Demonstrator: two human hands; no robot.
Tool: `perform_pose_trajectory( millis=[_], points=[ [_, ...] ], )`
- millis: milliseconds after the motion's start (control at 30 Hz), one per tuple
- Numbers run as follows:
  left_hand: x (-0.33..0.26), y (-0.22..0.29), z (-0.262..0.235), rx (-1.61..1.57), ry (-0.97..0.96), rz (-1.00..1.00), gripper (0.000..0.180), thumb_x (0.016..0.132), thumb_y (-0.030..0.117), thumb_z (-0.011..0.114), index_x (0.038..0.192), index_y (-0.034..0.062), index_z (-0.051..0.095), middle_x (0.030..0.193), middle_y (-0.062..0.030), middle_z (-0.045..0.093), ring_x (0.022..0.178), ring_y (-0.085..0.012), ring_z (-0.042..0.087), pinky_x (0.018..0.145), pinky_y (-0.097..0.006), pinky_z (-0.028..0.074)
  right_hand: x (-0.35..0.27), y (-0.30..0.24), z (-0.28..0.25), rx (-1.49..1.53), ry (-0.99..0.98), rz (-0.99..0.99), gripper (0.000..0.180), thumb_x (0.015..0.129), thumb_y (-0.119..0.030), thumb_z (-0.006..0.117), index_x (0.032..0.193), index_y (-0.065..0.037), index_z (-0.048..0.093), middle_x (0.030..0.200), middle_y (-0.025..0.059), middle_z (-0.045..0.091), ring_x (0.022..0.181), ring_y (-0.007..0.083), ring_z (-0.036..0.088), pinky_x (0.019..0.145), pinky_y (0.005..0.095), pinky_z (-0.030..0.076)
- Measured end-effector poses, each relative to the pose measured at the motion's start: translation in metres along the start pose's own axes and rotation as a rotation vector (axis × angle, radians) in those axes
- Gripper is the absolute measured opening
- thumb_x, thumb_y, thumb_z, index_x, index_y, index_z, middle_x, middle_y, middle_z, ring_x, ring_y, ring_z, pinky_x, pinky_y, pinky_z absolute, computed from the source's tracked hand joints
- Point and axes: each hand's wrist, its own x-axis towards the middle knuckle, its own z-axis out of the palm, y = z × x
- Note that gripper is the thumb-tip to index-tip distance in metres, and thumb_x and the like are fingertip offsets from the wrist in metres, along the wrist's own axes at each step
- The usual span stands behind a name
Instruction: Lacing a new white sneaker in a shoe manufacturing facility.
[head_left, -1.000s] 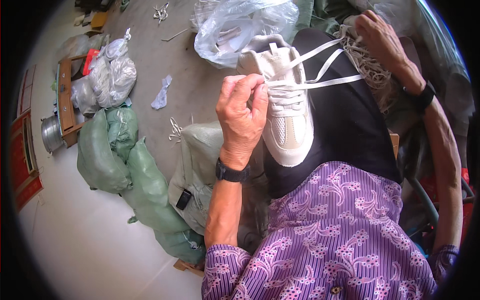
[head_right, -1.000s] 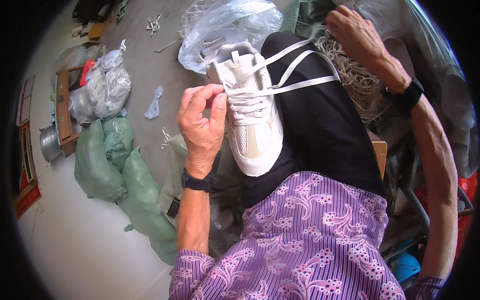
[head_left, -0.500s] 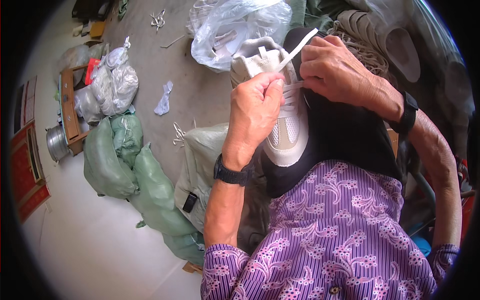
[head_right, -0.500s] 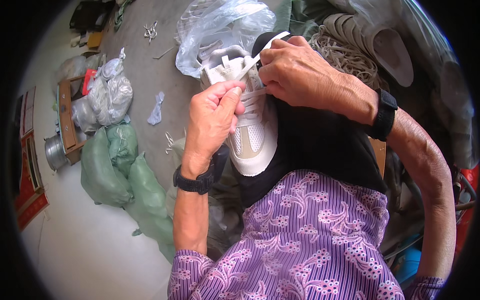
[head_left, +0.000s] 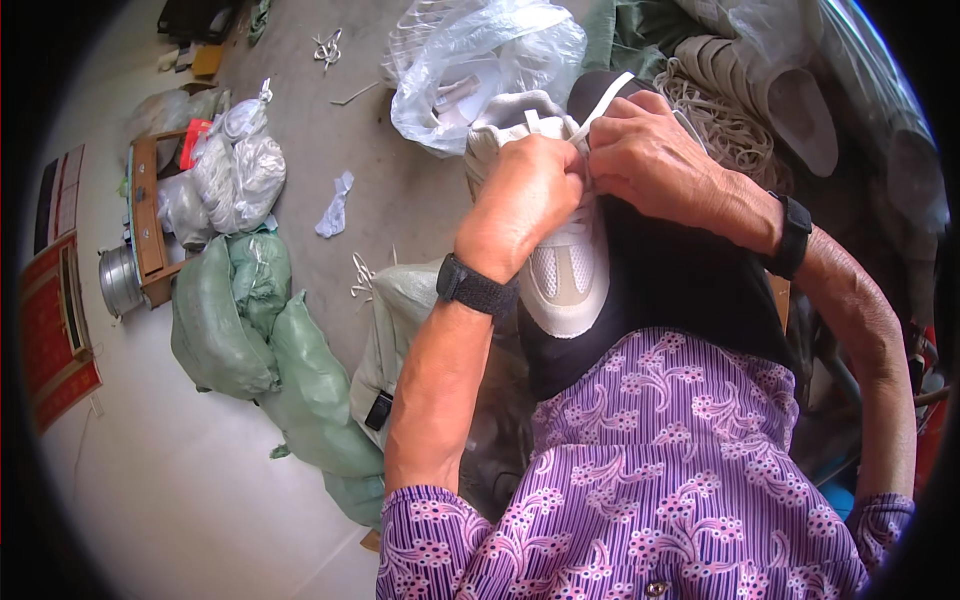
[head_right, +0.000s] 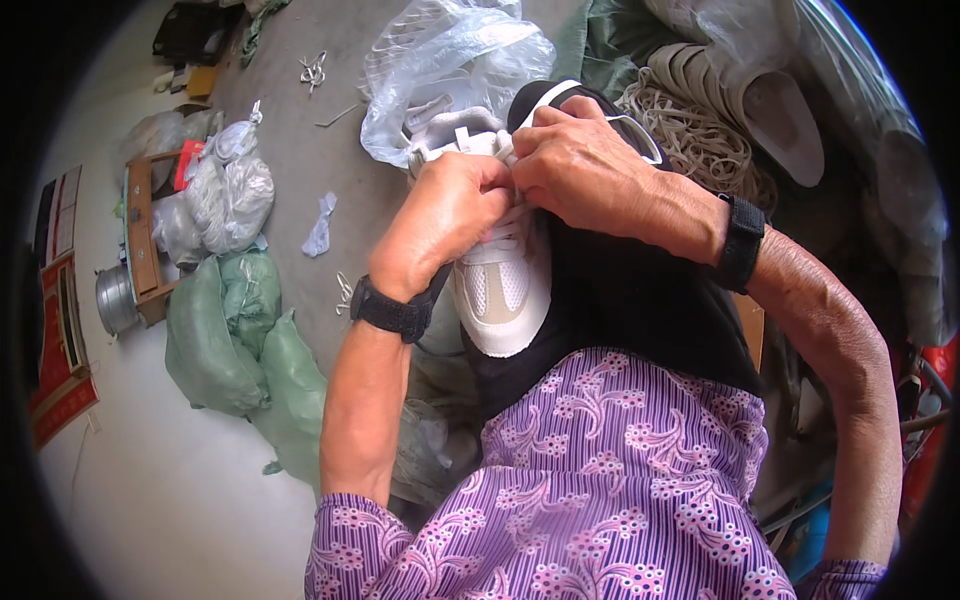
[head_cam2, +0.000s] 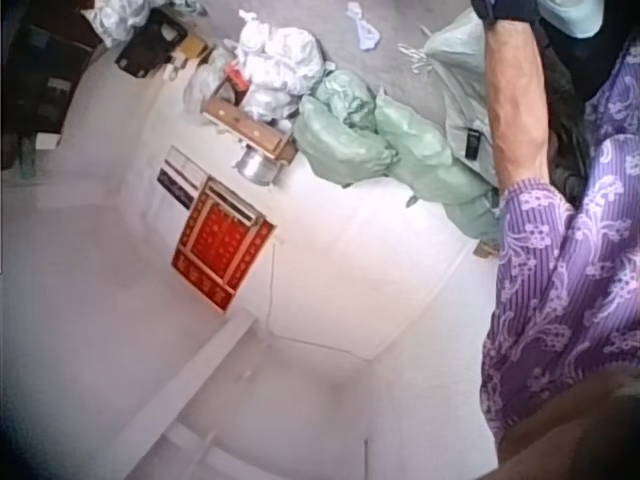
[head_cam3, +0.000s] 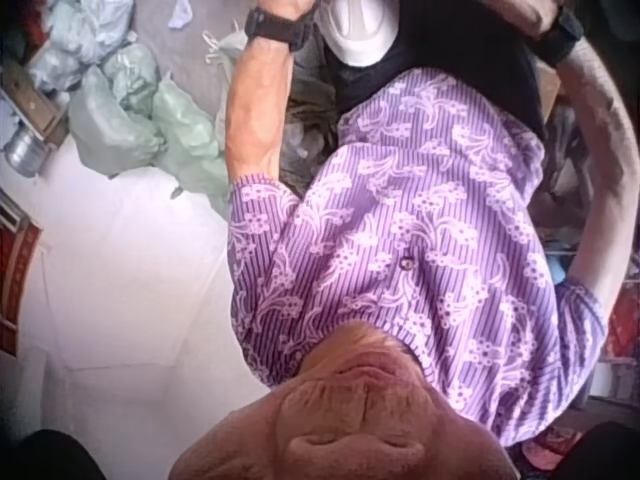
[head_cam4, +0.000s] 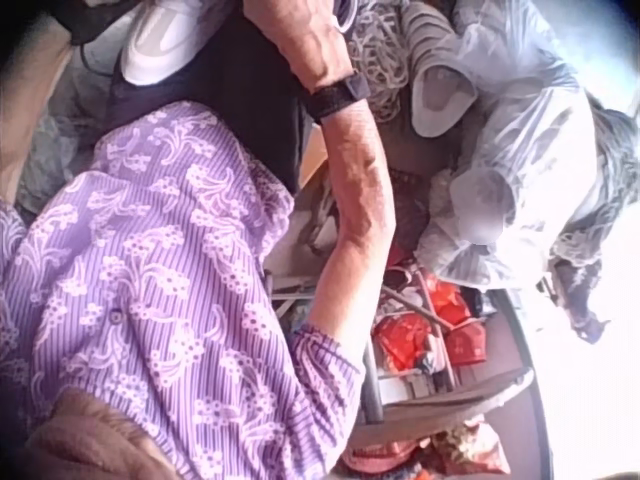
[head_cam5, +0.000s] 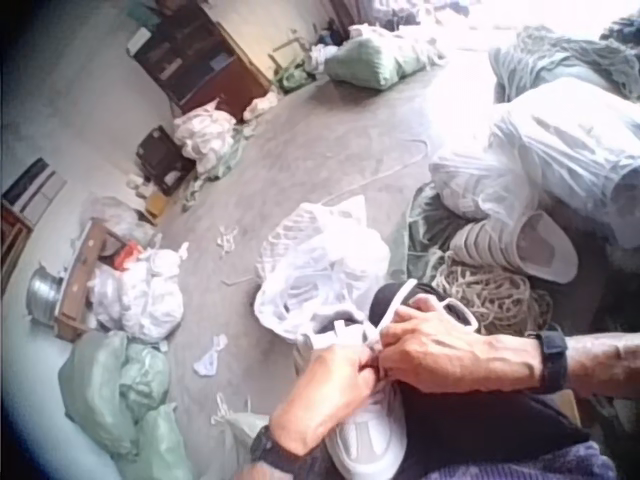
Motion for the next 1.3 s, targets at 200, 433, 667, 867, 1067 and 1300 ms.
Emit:
perform_pose_trajectory(
  millis=[200,433,667,867,1067,1300],
  points=[
    [-0.021,-0.006,0.009,0.289,0.333,0.310,0.011,0.080,0.008,0.055,0.077,-0.0007,0.062,0.057,-0.0144,0.056,0.047,-0.0184,0.054,0.051,-0.036,0.046,0.003,-0.008,-0.019,0.054,0.007,0.091,0.012,0.072,-0.012,0.067,0.083,-0.010,0.063,0.084,0.0045,0.058,0.093,0.0248,0.057,0.082,0.0431,0.040],
    [-0.046,0.005,0.000,-0.109,0.475,0.128,0.008,0.082,0.004,0.058,0.086,-0.0007,0.063,0.057,-0.0047,0.055,0.052,-0.0075,0.054,0.049,-0.027,0.044,0.019,-0.012,-0.018,0.131,-0.113,0.017,0.015,0.074,-0.016,0.067,0.088,-0.010,0.064,0.088,0.0057,0.061,0.094,0.0262,0.060,0.082,0.0428,0.040],
    [-0.045,0.008,0.010,-0.194,0.346,0.069,0.013,0.081,0.008,0.063,0.090,-0.0023,0.066,0.059,-0.0055,0.059,0.055,-0.0071,0.055,0.054,-0.025,0.046,0.030,-0.002,-0.022,0.680,0.048,0.273,0.012,0.079,-0.010,0.065,0.086,-0.001,0.062,0.074,0.0060,0.058,0.071,0.0145,0.057,0.065,0.0282,0.044],
    [-0.039,0.002,0.011,-0.116,0.330,0.249,0.015,0.078,0.008,0.064,0.089,-0.0015,0.067,0.062,-0.0091,0.063,0.056,-0.0104,0.058,0.055,-0.027,0.047,0.047,-0.002,-0.026,1.073,0.006,0.362,0.019,0.090,-0.020,0.062,0.088,-0.002,0.059,0.077,-0.0024,0.053,0.076,0.0059,0.046,0.066,0.0236,0.040],
    [-0.025,0.023,0.006,-0.402,0.216,-0.034,0.010,0.079,0.005,0.060,0.082,-0.0012,0.066,0.061,0.0034,0.055,0.057,-0.0042,0.048,0.053,-0.023,0.041,0.035,0.003,-0.031,1.389,-0.050,0.664,0.023,0.096,-0.030,0.051,0.088,-0.010,0.058,0.083,-0.0009,0.060,0.081,0.0081,0.054,0.078,0.0268,0.043],
    [-0.028,0.029,0.019,-0.717,0.081,-0.123,0.014,0.086,0.015,0.062,0.086,0.0015,0.064,0.066,0.0035,0.054,0.054,-0.0021,0.047,0.049,-0.018,0.038,0.028,0.029,-0.095,0.970,-0.050,0.735,0.024,0.096,-0.029,0.053,0.085,-0.008,0.055,0.071,-0.0026,0.052,0.065,0.0068,0.051,0.065,0.0237,0.045]
  ],
)
